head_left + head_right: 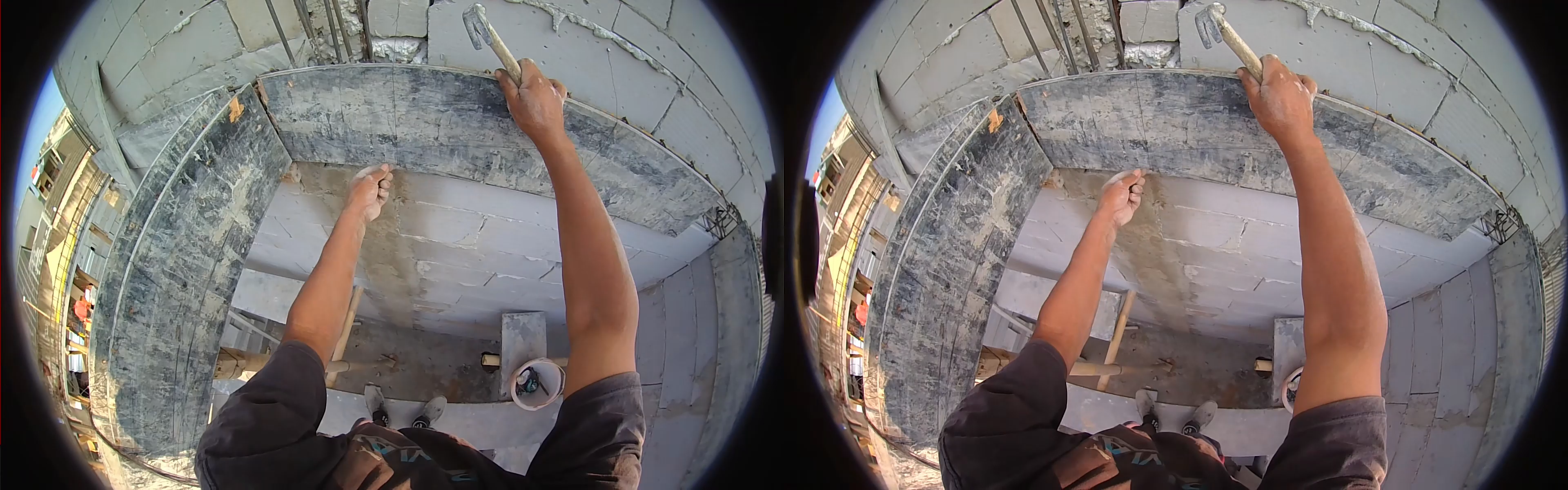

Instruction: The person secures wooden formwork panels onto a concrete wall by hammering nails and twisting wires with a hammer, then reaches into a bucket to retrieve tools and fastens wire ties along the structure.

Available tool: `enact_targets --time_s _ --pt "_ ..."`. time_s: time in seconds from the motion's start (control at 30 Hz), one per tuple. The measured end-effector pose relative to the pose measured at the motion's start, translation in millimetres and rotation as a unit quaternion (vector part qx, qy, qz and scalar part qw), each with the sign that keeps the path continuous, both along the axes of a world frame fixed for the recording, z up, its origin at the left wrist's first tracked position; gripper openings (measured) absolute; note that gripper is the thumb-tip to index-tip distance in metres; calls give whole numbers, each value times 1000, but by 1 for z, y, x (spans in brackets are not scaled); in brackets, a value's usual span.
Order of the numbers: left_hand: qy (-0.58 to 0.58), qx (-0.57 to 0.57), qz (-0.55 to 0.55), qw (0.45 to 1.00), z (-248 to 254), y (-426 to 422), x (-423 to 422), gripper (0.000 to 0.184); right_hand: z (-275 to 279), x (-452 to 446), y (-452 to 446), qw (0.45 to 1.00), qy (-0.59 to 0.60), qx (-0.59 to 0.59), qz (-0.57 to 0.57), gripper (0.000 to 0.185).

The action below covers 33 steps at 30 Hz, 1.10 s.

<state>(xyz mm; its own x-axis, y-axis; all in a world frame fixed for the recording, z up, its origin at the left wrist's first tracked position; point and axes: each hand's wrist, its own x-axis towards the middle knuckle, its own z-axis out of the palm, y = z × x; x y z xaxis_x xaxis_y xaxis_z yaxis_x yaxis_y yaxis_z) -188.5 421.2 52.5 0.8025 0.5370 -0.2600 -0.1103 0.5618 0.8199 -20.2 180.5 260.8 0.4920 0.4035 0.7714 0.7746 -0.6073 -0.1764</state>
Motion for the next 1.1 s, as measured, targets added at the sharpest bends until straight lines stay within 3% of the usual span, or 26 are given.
enact_targets --time_s 0.07,0.2,0.3,0.4,0.53,0.63,0.77,0.97,1.1 --pt "-3 -104 41 994 -27 -5 14 16 2 -2 -1 1000 14 -7 -4 37" --pt "33 2 45 998 -5 -52 15 19 2 -3 -1 1000 19 -11 -5 37" --pt "25 78 -11 997 15 -40 -3 20 3 -3 -2 1000 24 -11 2 36" --pt "-50 -28 -25 998 -1 -8 -7 22 3 -3 -2 1000 22 -10 3 34" --pt "-39 -135 80 987 -30 -29 19 18 2 -2 -1 1000 18 -9 0 34" --pt "-3 -102 66 993 -30 -39 23 18 1 -3 -2 1000 20 -4 3 33" --pt "28 -24 25 999 9 -57 17 14 1 -5 -1 1000 19 2 10 33" --pt "7 62 -3 998 27 -27 -3 14 -1 2 0 1000 -16 11 8 34" --pt "-26 -53 -9 998 4 1 10 15 0 -1 -2 1000 -1 -2 12 34"
